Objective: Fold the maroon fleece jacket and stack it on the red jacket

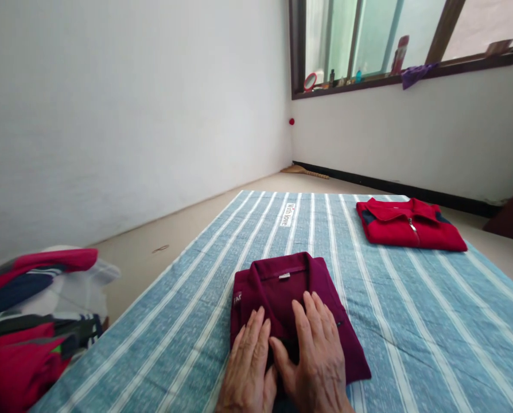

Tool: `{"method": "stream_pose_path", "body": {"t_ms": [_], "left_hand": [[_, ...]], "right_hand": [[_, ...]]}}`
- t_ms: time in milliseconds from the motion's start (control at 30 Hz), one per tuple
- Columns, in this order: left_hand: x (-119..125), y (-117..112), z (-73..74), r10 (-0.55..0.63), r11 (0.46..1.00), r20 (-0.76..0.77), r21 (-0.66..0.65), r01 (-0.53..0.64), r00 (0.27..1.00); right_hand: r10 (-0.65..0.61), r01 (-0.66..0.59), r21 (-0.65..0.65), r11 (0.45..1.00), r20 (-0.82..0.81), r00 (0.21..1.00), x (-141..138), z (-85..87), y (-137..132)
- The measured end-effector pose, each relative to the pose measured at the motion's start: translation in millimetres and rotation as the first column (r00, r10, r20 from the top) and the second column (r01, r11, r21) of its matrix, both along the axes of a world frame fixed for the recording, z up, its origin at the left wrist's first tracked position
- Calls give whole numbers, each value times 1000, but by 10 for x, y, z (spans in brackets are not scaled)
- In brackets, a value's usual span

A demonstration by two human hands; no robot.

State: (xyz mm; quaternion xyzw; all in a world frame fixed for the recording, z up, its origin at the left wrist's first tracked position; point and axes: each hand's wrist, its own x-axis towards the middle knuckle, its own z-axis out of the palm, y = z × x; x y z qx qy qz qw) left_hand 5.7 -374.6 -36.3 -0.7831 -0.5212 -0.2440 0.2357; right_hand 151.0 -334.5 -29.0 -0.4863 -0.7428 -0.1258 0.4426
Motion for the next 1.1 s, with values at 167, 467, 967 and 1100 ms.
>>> {"method": "stream_pose_path", "body": {"t_ms": [167, 467, 967, 1100], "left_hand": [[-2, -32, 116, -37, 997, 115, -56, 44, 993], [146, 244, 218, 91, 968, 311, -251, -11, 946], [-10, 427, 38, 119, 944, 362, -328, 7, 925], [3, 441, 8, 127, 949, 378, -316, -1, 917]], "right_hand": [[8, -8, -7, 1000, -3, 1000, 6, 6, 3], [15, -14, -25, 1000, 17, 1000, 16, -34, 7], [17, -15, -63, 998, 33, 999, 12, 58, -2], [58, -61, -115, 991, -30, 998, 69, 101, -34]]}}
